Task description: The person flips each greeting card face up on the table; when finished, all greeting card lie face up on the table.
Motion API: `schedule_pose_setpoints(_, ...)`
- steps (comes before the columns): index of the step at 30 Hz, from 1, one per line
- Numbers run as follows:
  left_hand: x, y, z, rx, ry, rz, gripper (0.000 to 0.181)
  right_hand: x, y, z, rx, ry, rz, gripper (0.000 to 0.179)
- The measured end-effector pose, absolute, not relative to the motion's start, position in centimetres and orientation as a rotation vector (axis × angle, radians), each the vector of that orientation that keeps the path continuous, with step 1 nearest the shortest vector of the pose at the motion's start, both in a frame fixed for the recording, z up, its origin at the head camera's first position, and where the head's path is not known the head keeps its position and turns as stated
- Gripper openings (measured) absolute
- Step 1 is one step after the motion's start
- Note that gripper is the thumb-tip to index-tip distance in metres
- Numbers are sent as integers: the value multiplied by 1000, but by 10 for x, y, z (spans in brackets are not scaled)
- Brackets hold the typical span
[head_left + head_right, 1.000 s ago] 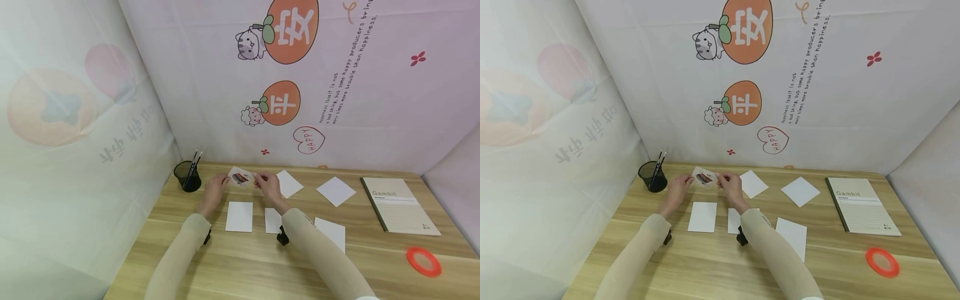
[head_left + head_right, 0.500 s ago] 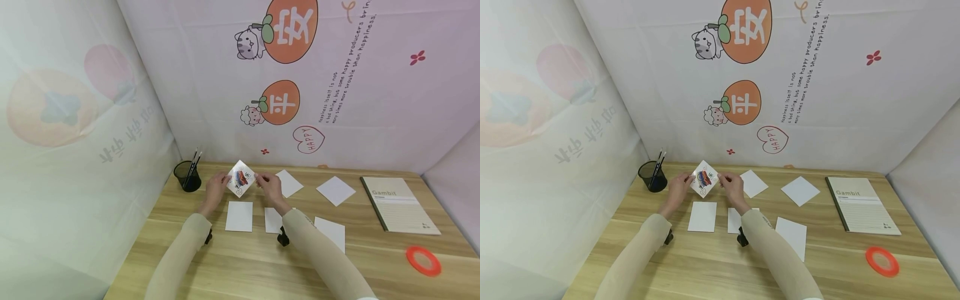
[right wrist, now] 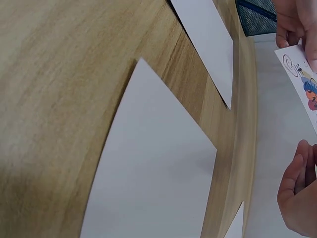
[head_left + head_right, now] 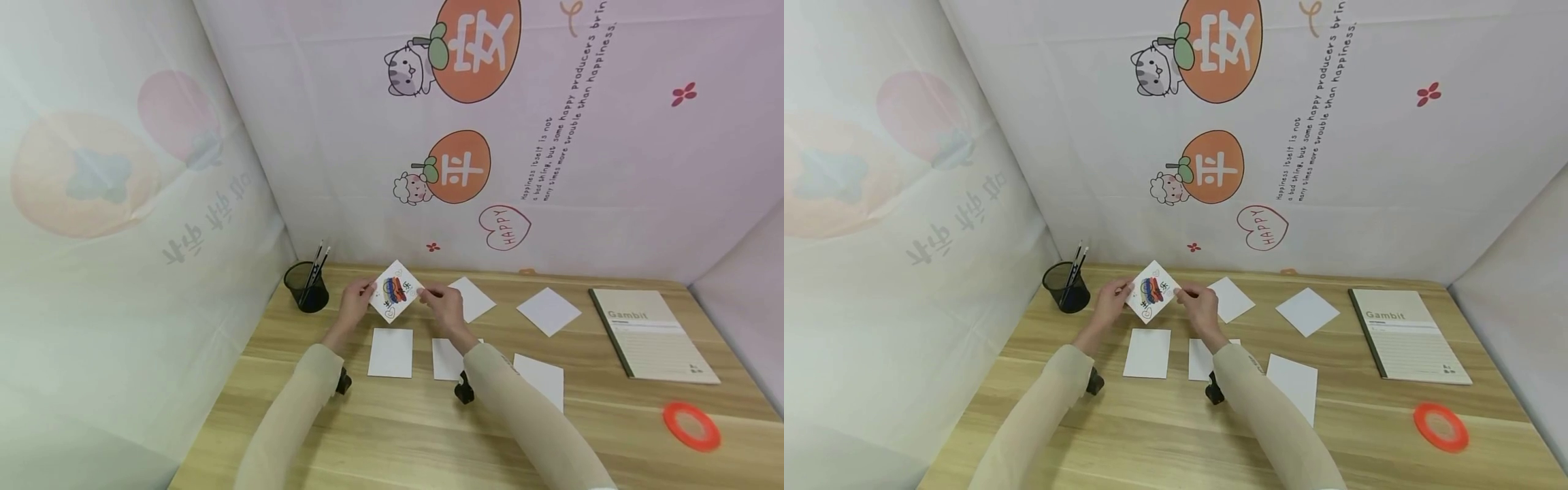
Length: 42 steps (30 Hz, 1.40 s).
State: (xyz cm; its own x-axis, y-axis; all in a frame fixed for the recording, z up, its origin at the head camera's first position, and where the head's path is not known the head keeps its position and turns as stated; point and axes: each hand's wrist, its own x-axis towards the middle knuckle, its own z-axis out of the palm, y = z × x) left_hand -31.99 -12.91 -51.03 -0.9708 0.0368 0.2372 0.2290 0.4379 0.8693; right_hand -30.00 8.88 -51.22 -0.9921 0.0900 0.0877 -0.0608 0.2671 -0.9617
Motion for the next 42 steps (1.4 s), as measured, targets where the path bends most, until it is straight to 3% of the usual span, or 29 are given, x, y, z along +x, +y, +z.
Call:
schedule_pose_setpoints(13, -325, -135, -510, -233, -2578, -1894, 33, -298, 89, -516, -80, -2374, 1985, 28)
schedule_pose_setpoints(27, -329, -135, -504, 32, -2478, -1919, 26, -296, 85, -520, 178, -2393, 1921, 38)
schedule_pose_setpoints(36, -329, -128, -501, 129, -2353, -1974, 41, -294, 73, -517, -127, -2212, 2099, 35)
schedule_pose_setpoints(42, -326, -125, -508, 134, -2378, -1981, 36, -301, 67, -521, -275, -2085, 2141, 34)
